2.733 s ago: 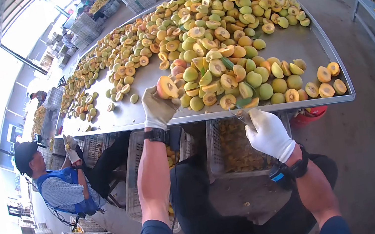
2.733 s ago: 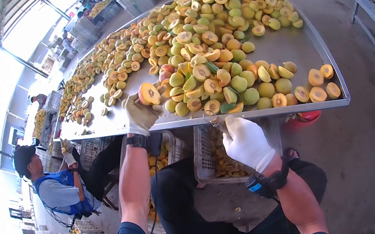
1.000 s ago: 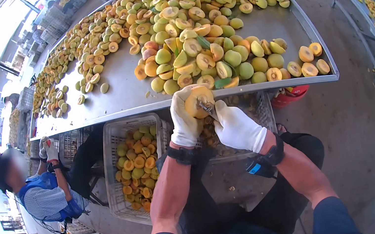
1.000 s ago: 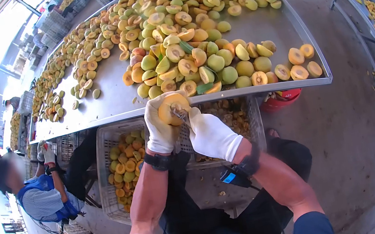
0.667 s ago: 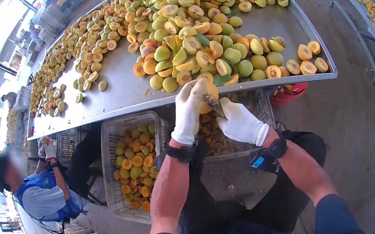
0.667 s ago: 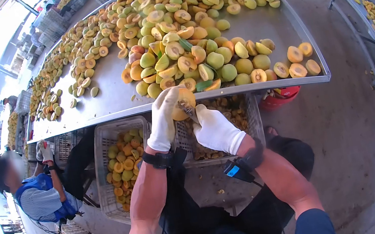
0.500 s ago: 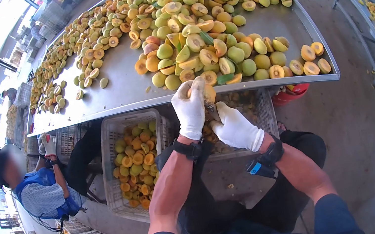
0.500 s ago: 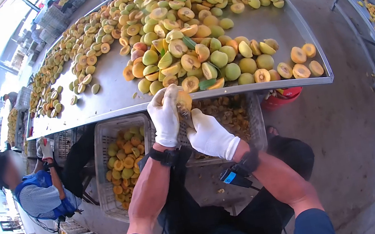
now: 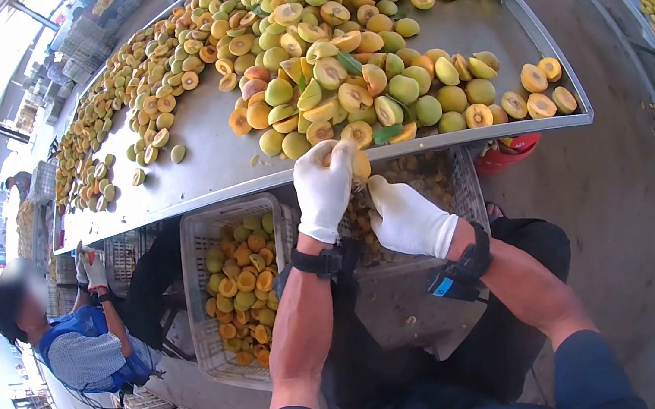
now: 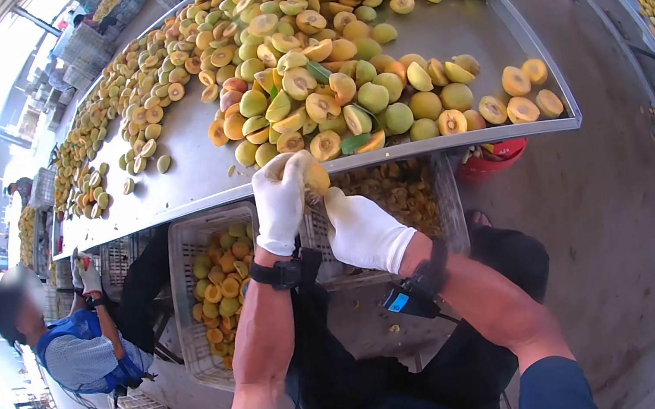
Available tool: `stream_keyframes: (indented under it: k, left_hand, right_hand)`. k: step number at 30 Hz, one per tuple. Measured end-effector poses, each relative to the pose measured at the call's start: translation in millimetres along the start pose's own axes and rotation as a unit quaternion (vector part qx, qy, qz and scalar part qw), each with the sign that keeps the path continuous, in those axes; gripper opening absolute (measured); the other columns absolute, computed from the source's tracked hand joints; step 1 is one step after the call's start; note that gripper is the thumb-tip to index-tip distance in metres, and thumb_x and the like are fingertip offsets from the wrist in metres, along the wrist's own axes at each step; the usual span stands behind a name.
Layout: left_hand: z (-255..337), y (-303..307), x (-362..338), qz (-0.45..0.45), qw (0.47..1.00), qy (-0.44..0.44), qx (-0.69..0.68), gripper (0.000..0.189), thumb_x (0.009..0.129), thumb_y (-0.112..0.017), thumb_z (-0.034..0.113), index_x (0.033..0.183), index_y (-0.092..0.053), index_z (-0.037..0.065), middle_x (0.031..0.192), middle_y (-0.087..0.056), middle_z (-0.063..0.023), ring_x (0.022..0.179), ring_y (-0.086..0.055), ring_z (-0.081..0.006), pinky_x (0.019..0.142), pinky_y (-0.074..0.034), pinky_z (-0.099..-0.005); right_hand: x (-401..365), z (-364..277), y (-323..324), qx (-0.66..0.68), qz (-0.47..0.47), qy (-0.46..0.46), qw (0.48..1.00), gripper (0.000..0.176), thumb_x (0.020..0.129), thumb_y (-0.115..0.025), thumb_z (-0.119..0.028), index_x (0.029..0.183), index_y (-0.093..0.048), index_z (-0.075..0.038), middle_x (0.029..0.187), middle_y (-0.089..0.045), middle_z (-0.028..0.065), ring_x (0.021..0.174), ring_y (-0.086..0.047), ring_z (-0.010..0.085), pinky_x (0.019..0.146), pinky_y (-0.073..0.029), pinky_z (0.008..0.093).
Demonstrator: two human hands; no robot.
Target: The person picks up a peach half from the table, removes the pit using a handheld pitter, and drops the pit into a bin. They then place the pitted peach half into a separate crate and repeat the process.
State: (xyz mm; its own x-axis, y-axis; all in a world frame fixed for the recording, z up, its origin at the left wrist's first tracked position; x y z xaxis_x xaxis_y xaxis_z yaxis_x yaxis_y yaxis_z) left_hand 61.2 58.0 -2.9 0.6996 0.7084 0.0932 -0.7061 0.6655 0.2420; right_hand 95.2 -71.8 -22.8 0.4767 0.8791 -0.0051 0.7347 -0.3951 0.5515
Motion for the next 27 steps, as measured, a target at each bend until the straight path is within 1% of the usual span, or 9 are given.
stream_keyframes:
  k: [3,4,5,7,11,15,17,22,27]
  left_hand:
    - [-17.6,-6.2,3.5,-0.112,0.988,0.091,0.058,0.033,0.092,-0.062,0.025,0.087,-0.069,-0.006,0.063,-0.061,-0.0049,0.064,-0.055,-0.0095,0.062,-0.046,-0.0269]
    - [-21.4,-8.1,3.8,-0.157,0.979,0.112,0.061,0.033,0.096,-0.058,0.024,0.099,-0.070,-0.007,0.087,-0.068,-0.0052,0.078,-0.061,-0.0107,0.071,-0.050,-0.0266]
    - [-21.3,-6.9,2.1,-0.156,0.980,0.112,0.059,0.033,0.096,-0.058,0.024,0.099,-0.070,-0.007,0.087,-0.068,-0.0052,0.078,-0.061,-0.0107,0.071,-0.050,-0.0266]
    - [-5.6,-10.5,-2.6,-0.138,0.944,0.126,-0.273,0.034,0.096,-0.060,0.027,0.105,-0.068,-0.005,0.094,-0.069,-0.0078,0.084,-0.065,-0.0148,0.074,-0.052,-0.0286]
    - [-33.6,-19.1,-2.3,-0.059,0.893,0.224,-0.386,0.033,0.097,-0.058,0.030,0.107,-0.063,-0.001,0.095,-0.068,-0.0122,0.083,-0.067,-0.0216,0.074,-0.055,-0.0345]
    - [-35.6,-10.1,-2.3,-0.053,0.908,0.160,-0.383,0.037,0.094,-0.060,0.030,0.108,-0.062,-0.005,0.090,-0.068,-0.0173,0.077,-0.066,-0.0264,0.070,-0.056,-0.0367]
    - [-19.4,-6.3,-7.1,-0.020,0.922,0.127,-0.365,0.039,0.094,-0.060,0.030,0.109,-0.062,-0.006,0.090,-0.069,-0.0186,0.076,-0.067,-0.0270,0.069,-0.057,-0.0374]
    - [7.7,5.7,-3.8,-0.008,0.932,0.039,-0.359,0.042,0.093,-0.059,0.030,0.111,-0.062,-0.008,0.092,-0.070,-0.0212,0.072,-0.067,-0.0281,0.067,-0.057,-0.0384]
    - [12.7,-9.9,7.1,-0.158,0.939,0.002,-0.306,0.042,0.094,-0.058,0.032,0.106,-0.065,-0.007,0.092,-0.070,-0.0187,0.079,-0.069,-0.0250,0.070,-0.058,-0.0352]
  right_hand:
    - [-5.8,8.8,-11.4,-0.031,-0.069,-0.062,0.995,0.028,0.087,-0.059,-0.009,0.109,-0.047,0.005,0.091,-0.064,0.0286,0.090,-0.062,0.0485,0.075,-0.050,0.0474]
    - [-6.1,10.9,-11.5,0.003,-0.054,-0.054,0.997,0.027,0.087,-0.059,-0.009,0.108,-0.048,0.004,0.092,-0.064,0.0281,0.090,-0.062,0.0477,0.076,-0.050,0.0466]
    - [-4.7,11.1,-9.3,0.035,-0.037,-0.045,0.998,0.026,0.087,-0.058,-0.009,0.108,-0.049,0.004,0.092,-0.064,0.0275,0.090,-0.062,0.0469,0.077,-0.050,0.0457]
    - [-0.2,2.3,3.5,0.065,-0.031,-0.048,0.996,0.024,0.088,-0.058,-0.009,0.107,-0.050,0.004,0.093,-0.064,0.0262,0.087,-0.063,0.0438,0.077,-0.050,0.0439]
    - [5.9,10.7,-8.9,0.083,0.029,-0.011,0.996,0.023,0.089,-0.057,-0.009,0.108,-0.052,0.003,0.090,-0.062,0.0201,0.079,-0.061,0.0300,0.075,-0.050,0.0389]
    - [9.1,-8.6,-7.9,0.169,0.023,0.000,0.985,0.026,0.089,-0.056,-0.008,0.113,-0.053,0.002,0.082,-0.060,0.0124,0.070,-0.059,0.0212,0.066,-0.050,0.0354]
    - [6.6,-8.9,-21.6,0.283,-0.108,-0.115,0.946,0.023,0.088,-0.056,-0.006,0.110,-0.053,0.000,0.077,-0.058,0.0049,0.061,-0.055,0.0138,0.054,-0.046,0.0303]
    - [4.9,-24.2,-9.1,0.382,-0.156,-0.101,0.905,0.011,0.090,-0.055,-0.005,0.101,-0.052,-0.004,0.069,-0.051,-0.0008,0.046,-0.043,0.0069,0.041,-0.036,0.0254]
    - [-10.5,-29.4,-2.6,0.457,-0.233,-0.167,0.842,0.011,0.091,-0.054,-0.008,0.099,-0.048,-0.010,0.065,-0.046,-0.0033,0.043,-0.040,0.0052,0.037,-0.031,0.0234]
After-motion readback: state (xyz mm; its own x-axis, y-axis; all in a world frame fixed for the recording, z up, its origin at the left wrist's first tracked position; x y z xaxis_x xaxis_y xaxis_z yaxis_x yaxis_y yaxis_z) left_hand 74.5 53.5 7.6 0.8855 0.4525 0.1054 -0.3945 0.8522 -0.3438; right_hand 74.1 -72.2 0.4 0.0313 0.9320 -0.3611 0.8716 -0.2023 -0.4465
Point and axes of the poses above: each hand's wrist, its own x-axis towards the middle knuckle, its own y-axis out of the back of the hand, z = x × y, the point moved 8 cm from there along x, towards the middle knuckle
